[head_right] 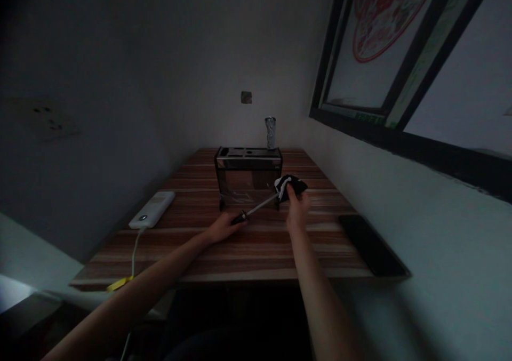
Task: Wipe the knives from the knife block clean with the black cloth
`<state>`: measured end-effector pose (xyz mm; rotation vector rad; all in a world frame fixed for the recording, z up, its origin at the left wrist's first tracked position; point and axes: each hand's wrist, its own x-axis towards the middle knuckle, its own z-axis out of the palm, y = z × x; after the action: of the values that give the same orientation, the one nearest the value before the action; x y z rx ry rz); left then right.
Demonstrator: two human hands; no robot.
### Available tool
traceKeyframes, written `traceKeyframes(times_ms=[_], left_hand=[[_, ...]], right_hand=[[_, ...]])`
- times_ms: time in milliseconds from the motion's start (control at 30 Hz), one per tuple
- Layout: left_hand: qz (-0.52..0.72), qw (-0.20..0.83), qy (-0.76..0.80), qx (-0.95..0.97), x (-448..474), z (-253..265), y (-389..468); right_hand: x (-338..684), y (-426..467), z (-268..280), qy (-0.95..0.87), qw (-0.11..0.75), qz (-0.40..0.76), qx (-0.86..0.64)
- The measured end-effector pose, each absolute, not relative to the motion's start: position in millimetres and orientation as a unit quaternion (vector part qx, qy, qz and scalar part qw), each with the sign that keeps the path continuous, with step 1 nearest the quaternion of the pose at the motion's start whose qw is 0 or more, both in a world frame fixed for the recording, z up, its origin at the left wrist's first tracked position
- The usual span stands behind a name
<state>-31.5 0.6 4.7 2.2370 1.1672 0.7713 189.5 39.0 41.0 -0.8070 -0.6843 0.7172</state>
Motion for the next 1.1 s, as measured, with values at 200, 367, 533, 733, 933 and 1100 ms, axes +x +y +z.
traceKeyframes(times_ms=[200, 367, 533, 733, 933, 1100], left_hand=[[0.267, 0.248, 0.432, 0.825, -32, 6, -1], [0.254, 0.242, 0.437, 0.828, -31, 6, -1], [0.251, 0.240, 0.439, 0.829, -31, 5, 0], [0.266, 0.252, 0.433, 0.824, -32, 10, -1], [0.290, 0.242, 0.427, 0.821, -32, 8, 0], [0.309, 0.239, 0.420, 0.819, -32, 5, 2]], right_hand=[[200, 39, 48, -0.268, 0.837, 0.347, -0.329], [204, 39, 50, -0.259, 0.843, 0.348, -0.317], [205, 43, 46, -0.252, 0.837, 0.366, -0.318], [192, 42, 40, -0.305, 0.793, 0.416, -0.323], [176, 37, 33, -0.395, 0.732, 0.432, -0.350], [164, 31, 26, -0.490, 0.642, 0.462, -0.366]])
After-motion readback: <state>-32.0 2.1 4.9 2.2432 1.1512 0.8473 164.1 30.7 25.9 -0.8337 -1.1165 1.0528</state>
